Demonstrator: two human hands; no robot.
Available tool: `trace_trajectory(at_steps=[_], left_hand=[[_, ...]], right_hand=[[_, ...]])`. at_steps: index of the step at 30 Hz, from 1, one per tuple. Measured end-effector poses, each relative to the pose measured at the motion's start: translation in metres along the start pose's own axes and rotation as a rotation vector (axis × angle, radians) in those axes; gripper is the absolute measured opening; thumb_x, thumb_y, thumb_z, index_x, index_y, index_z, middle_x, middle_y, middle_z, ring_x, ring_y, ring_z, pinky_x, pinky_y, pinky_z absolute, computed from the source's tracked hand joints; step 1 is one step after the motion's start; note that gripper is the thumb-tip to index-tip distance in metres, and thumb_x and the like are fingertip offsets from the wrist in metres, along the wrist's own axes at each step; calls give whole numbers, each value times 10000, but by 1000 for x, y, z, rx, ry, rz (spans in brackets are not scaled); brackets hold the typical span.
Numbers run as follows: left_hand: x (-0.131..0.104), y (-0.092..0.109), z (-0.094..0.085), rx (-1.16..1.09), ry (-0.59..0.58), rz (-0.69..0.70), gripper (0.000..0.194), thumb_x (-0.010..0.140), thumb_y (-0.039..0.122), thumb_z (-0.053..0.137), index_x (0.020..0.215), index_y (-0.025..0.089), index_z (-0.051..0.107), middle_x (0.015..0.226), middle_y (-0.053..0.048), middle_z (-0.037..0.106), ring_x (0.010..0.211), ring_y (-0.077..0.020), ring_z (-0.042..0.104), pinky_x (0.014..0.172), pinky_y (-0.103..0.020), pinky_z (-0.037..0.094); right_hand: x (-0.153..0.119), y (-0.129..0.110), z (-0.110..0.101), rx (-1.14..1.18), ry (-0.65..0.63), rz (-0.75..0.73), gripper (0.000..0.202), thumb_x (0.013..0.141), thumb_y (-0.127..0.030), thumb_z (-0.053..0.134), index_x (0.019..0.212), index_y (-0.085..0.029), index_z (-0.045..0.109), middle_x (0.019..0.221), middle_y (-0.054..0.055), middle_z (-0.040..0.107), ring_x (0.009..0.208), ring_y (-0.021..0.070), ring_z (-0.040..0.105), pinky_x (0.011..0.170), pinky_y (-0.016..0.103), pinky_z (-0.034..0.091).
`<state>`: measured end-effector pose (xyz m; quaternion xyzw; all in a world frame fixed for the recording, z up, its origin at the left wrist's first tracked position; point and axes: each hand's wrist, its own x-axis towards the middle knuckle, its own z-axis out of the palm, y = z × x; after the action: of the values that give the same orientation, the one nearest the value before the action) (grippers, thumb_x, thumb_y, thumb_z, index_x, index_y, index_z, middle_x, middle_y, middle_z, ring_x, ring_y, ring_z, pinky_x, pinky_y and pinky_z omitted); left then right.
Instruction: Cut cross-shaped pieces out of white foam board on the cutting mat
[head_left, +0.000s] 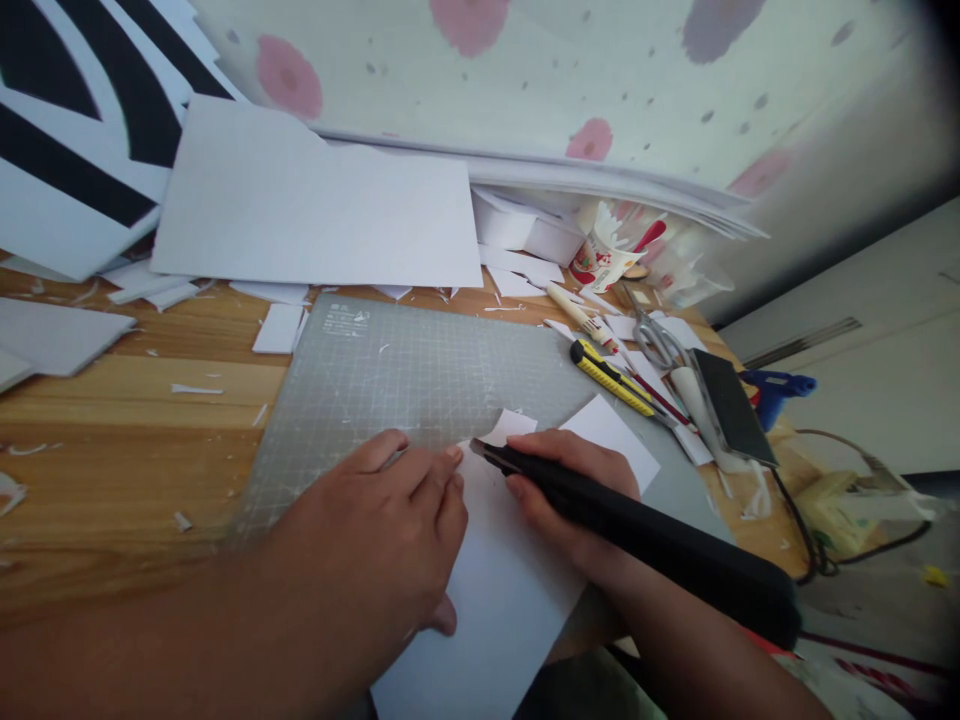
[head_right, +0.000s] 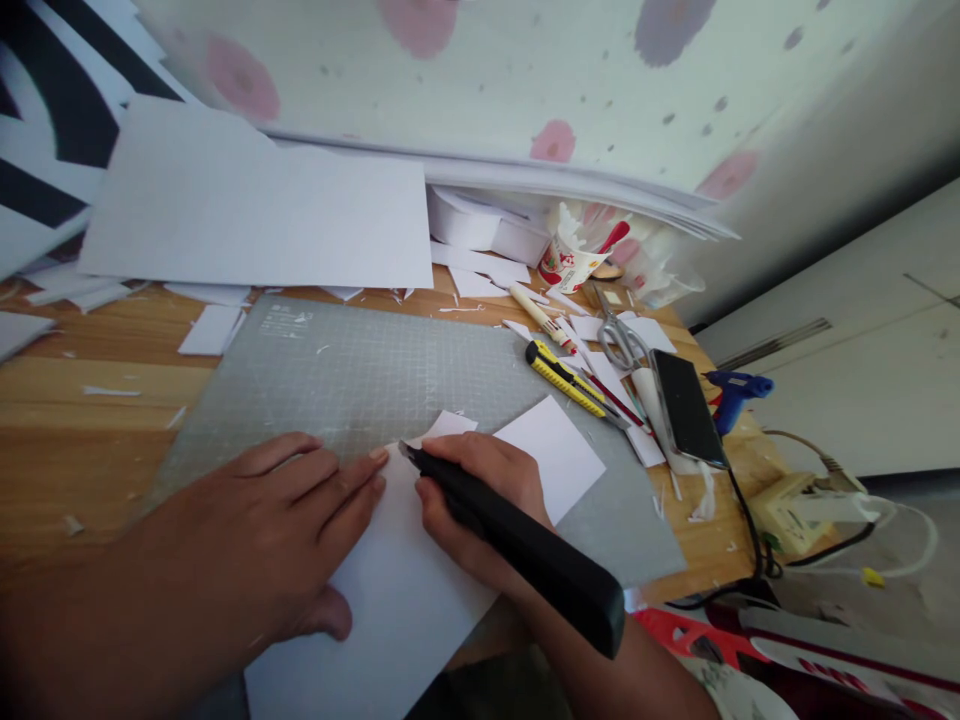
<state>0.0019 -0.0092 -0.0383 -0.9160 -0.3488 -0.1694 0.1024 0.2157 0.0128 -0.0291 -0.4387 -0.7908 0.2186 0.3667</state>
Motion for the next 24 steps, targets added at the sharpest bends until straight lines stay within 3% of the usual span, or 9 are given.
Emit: trace_trajectory(at_steps=[10, 16, 19, 21, 24], left_hand=[[1, -1, -1, 45, -32, 39, 861, 480, 784, 813, 974, 78, 789, 1081, -180, 772, 806, -285, 681, 788, -415, 468], [1, -4, -5, -1, -55, 51, 789, 470, 706, 875, 967, 100, 781, 1062, -169, 777, 843, -309, 693, 804, -433, 511], [3, -14, -5, -69, -114, 25, 549, 617, 593, 873, 929, 155, 764, 1038, -132, 769, 853, -321, 693, 787, -451, 530], [5, -21, -1, -100, -119, -19, 396, 767, 478, 807, 997, 162, 744, 1096, -136, 744, 897, -323, 689, 786, -451, 532], [11, -26, 6, -155, -143, -86, 266, 908, 312, 654, 1115, 154, 707, 1128, -132, 722, 962, -301, 668, 826, -431, 517]], right_hand=[[-17, -6, -11, -31, 58, 42, 196, 743, -182, 693, 917, -253, 750, 757, 4, 780, 603, 166, 718, 595, 272, 586], [-34, 4, -10, 61, 293, 176, 210, 746, -200, 734, 934, -290, 752, 832, 16, 786, 719, 208, 746, 631, 308, 596], [-43, 12, -10, 343, 456, 341, 172, 769, -262, 741, 941, -277, 741, 788, 17, 756, 666, 207, 734, 543, 291, 561], [-47, 15, -8, 546, 503, 448, 159, 764, -299, 750, 915, -252, 733, 713, 12, 728, 580, 191, 708, 464, 265, 513], [-52, 16, -4, 677, 549, 546, 179, 757, -322, 764, 907, -232, 727, 666, 9, 702, 547, 173, 678, 441, 250, 488]])
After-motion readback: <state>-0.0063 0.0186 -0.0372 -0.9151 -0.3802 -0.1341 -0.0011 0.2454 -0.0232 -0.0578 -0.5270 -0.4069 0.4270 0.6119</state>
